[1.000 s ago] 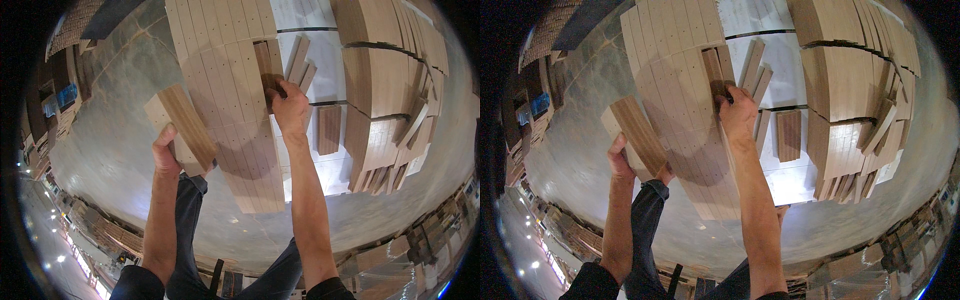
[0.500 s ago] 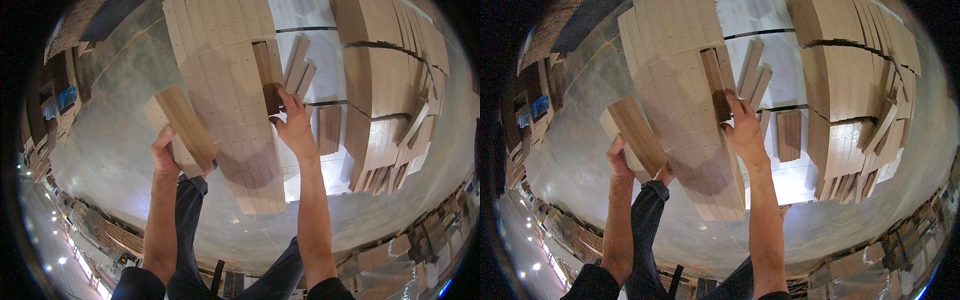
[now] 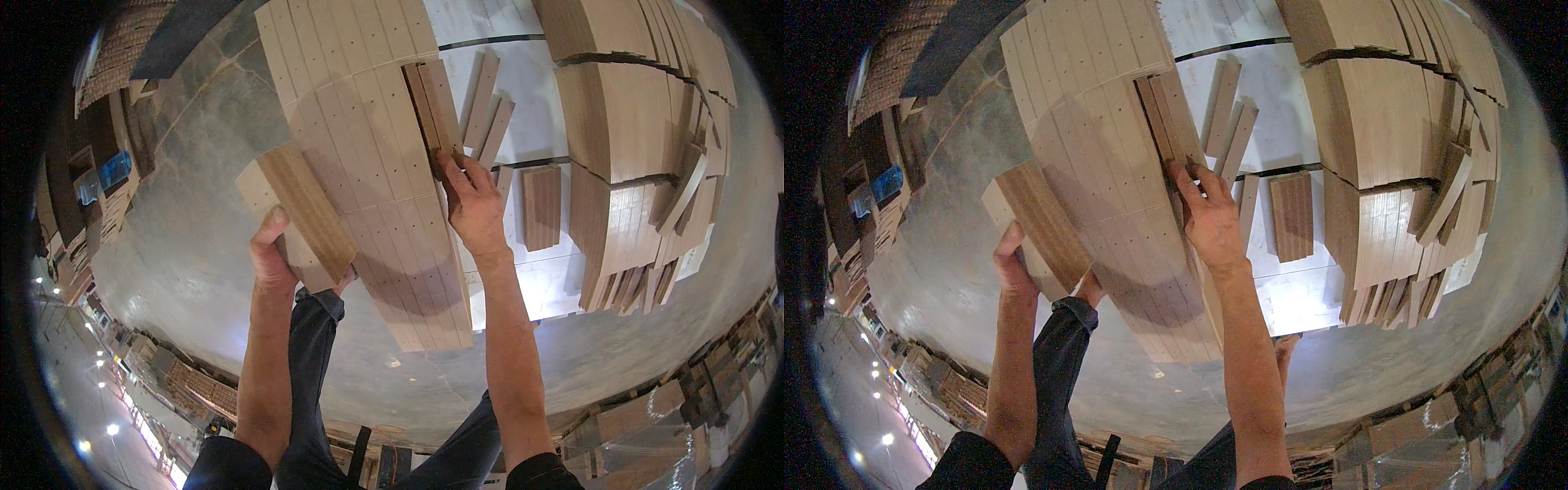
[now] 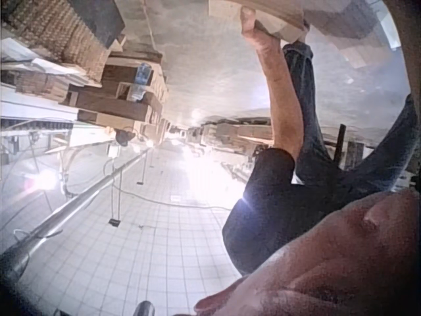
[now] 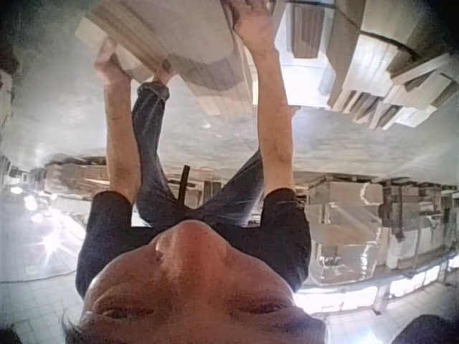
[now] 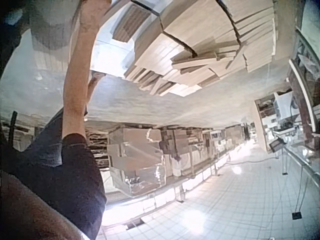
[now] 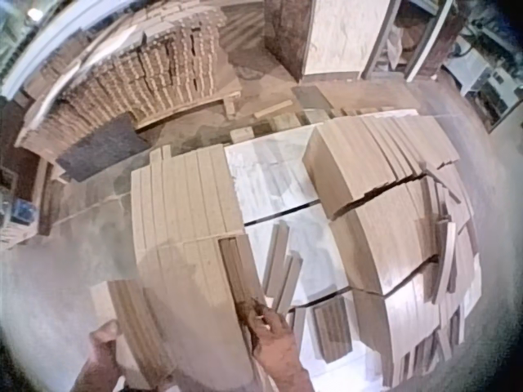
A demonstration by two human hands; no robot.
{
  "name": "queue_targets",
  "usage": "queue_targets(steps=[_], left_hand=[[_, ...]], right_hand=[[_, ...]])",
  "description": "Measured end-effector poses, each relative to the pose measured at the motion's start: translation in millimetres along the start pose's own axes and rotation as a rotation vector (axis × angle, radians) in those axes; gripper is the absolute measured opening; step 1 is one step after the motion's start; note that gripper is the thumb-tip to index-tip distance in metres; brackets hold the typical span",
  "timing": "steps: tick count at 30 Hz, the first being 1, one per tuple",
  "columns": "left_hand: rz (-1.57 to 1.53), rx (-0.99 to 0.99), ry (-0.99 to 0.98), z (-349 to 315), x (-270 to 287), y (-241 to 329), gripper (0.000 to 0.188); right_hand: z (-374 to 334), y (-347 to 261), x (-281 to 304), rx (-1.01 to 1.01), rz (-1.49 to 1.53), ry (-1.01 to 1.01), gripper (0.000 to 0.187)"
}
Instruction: The person collects wooden blocks from a workbench, carries them over to a pallet, and stacks them onto the pallet. The person then returns to the workbench and stacks additional wooden blocks by hand.
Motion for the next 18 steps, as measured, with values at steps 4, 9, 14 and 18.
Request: queue_targets(steps=[4, 9, 14, 18], left_hand=[[0.032, 0.002, 0.053, -1.4, -0.1, -2.6, 0.084], [-0.036, 0.015, 0.028, 0.1, -1.8, 0.7, 0.088], [-0.065, -0.001, 0.005, 0.3, 3.0, 0.9, 0.085], [-0.085, 0.0, 0.02, 0.1, 3.2, 0.9, 0.082]], right_hand=[[-5.0, 6.6, -11.1, -0.025, 0.13, 0.171, 0.052], [-7.0, 1.8, -5.4, -0.123, 0.49, 0.202, 0.051], [-14.6, -1.8, -2.8, -0.365, 0.836, 0.307, 0.041], [-28.8, 24.2, -7.3, -0.307, 0.783, 0.408, 0.041]])
Point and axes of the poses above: each hand's wrist, its own z-axis towards the middle knuckle, its own x-axis out of the back of the hand, y = z × x, the point moved 2 cm from there along z, towards the middle knuckle, and after that the axes turned 9 degrees about -y, right-handed, at the moved point
